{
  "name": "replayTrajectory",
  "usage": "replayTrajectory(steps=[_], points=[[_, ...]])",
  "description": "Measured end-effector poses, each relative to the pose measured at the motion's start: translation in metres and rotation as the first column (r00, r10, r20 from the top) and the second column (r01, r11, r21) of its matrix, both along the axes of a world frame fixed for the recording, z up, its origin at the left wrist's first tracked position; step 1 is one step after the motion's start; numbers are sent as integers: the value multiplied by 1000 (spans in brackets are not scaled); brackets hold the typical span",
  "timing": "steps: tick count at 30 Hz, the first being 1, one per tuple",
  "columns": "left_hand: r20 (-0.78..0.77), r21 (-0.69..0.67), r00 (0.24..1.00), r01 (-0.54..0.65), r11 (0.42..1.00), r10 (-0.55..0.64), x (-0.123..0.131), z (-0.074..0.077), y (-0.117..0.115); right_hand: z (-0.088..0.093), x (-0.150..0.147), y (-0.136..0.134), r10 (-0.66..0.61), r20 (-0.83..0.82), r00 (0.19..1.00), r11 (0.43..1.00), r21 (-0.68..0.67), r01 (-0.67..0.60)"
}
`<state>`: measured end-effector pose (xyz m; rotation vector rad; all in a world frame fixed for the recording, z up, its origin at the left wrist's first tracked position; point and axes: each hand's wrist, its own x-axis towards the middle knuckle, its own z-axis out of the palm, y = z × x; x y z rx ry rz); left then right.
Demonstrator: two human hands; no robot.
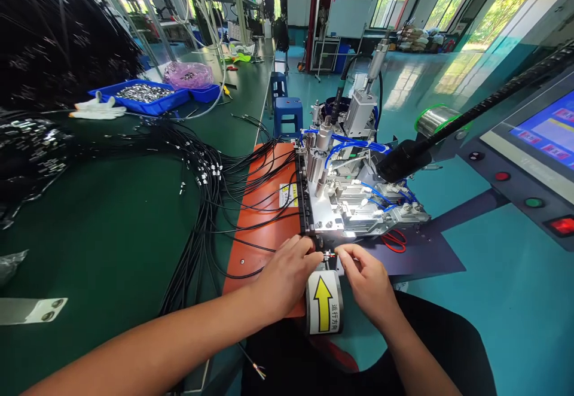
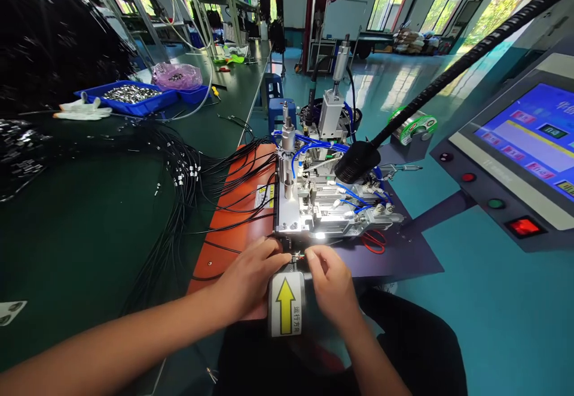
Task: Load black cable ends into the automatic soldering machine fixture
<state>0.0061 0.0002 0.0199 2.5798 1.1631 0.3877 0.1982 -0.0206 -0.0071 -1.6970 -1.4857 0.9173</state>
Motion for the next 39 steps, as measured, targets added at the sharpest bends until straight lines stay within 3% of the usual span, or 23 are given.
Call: replayTrajectory(steps=[5,16,25,28,32,35,39], points=[[-25,29,1000,-16,999,17,1,2,-1,3,1,9,88,-55,995,996,23,-87],[-39,-1,999,-16,1000,16,3,5,-1,6,-2,2,87,49,995,982,163,-94],[-43,-36,999,6,999,-7,1,10,-1,4,-2,5,80,88,993,987,133,-92],[-59,-30,998,28,999,-30,-1,11,0,3,-1,6,92,93,991,992,81,-99],[-173,51,985,-19,999,28,-1,15,-1,3,-2,10,88,72,994,996,-23,-86],[-253,75,965,-52,996,69,1,20,-2,6,-5,8,33,63,997,999,-28,-31],[-258,66,960,-93,994,107,0,25,-4,15,-13,-15,-144,58,988,984,111,137]])
